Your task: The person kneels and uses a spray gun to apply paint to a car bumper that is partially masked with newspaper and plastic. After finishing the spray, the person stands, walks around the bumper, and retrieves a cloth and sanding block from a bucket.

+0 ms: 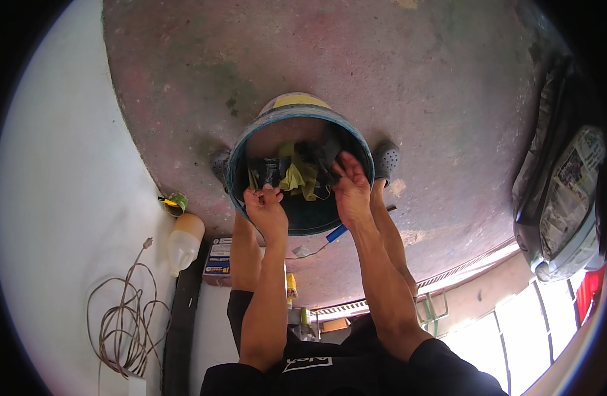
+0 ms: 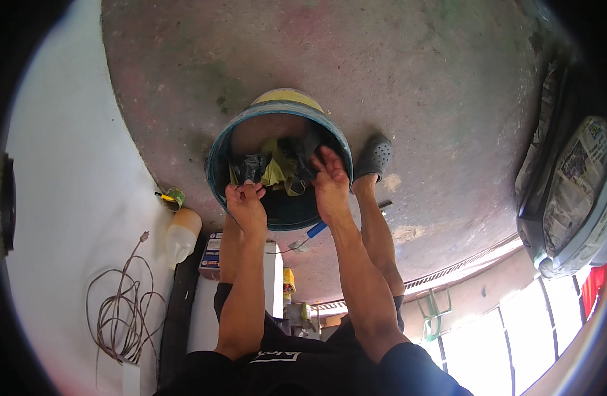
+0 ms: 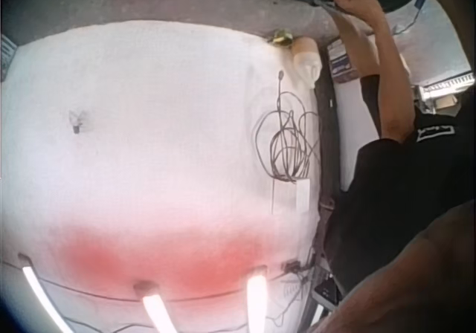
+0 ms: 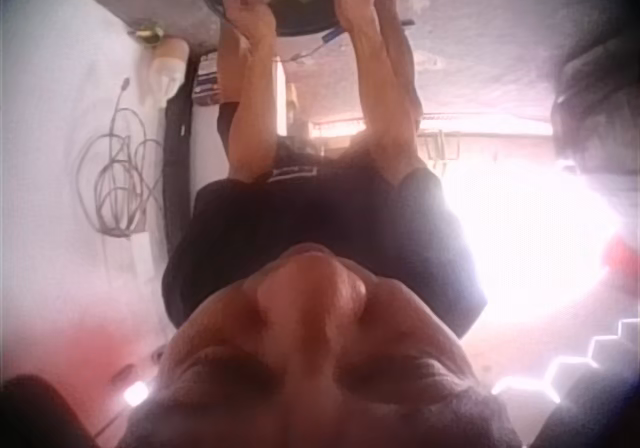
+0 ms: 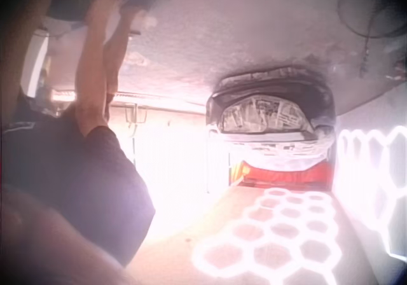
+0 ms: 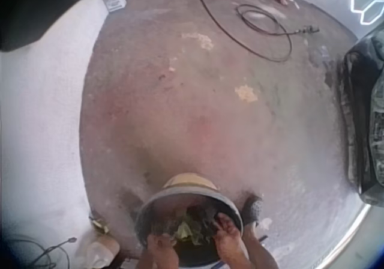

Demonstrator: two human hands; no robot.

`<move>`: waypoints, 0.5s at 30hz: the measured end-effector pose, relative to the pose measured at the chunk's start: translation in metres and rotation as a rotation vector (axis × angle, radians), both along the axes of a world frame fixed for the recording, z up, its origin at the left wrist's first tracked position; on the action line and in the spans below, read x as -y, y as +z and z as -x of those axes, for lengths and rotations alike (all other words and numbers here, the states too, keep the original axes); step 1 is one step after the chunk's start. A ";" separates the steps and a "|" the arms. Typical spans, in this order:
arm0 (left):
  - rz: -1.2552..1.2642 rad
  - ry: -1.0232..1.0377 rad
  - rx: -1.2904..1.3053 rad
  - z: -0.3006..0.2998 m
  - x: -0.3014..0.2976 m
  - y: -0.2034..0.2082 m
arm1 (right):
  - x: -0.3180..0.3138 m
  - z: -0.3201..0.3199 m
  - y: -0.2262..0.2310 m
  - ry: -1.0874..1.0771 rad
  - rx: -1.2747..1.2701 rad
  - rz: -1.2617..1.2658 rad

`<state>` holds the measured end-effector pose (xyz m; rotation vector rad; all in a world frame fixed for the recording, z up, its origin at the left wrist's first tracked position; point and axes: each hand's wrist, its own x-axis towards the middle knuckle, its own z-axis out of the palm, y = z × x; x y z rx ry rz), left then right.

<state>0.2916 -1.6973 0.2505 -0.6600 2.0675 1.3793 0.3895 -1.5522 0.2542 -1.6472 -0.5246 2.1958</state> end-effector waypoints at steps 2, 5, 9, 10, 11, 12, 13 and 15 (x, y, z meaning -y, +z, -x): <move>0.076 0.004 0.034 0.000 0.003 -0.009 | -0.003 0.001 0.006 0.004 -0.019 0.042; 0.146 -0.024 0.113 0.001 -0.005 -0.013 | -0.002 0.005 0.007 -0.067 -0.068 0.043; -0.101 0.014 0.429 0.011 -0.028 0.009 | -0.001 0.001 0.004 -0.079 -0.102 0.078; -0.197 0.015 0.544 0.013 -0.032 0.015 | 0.001 -0.003 -0.001 -0.089 -0.120 0.084; -0.230 -0.064 0.591 0.016 -0.039 0.022 | 0.001 -0.003 -0.004 -0.097 -0.141 0.090; -0.263 -0.145 0.638 0.017 -0.048 0.030 | 0.002 -0.005 -0.004 -0.094 -0.142 0.088; -0.298 -0.223 0.680 0.017 -0.053 0.034 | 0.001 -0.003 -0.001 -0.088 -0.147 0.086; -0.232 -0.258 0.471 0.006 -0.048 0.023 | 0.000 0.001 0.003 -0.094 -0.117 0.089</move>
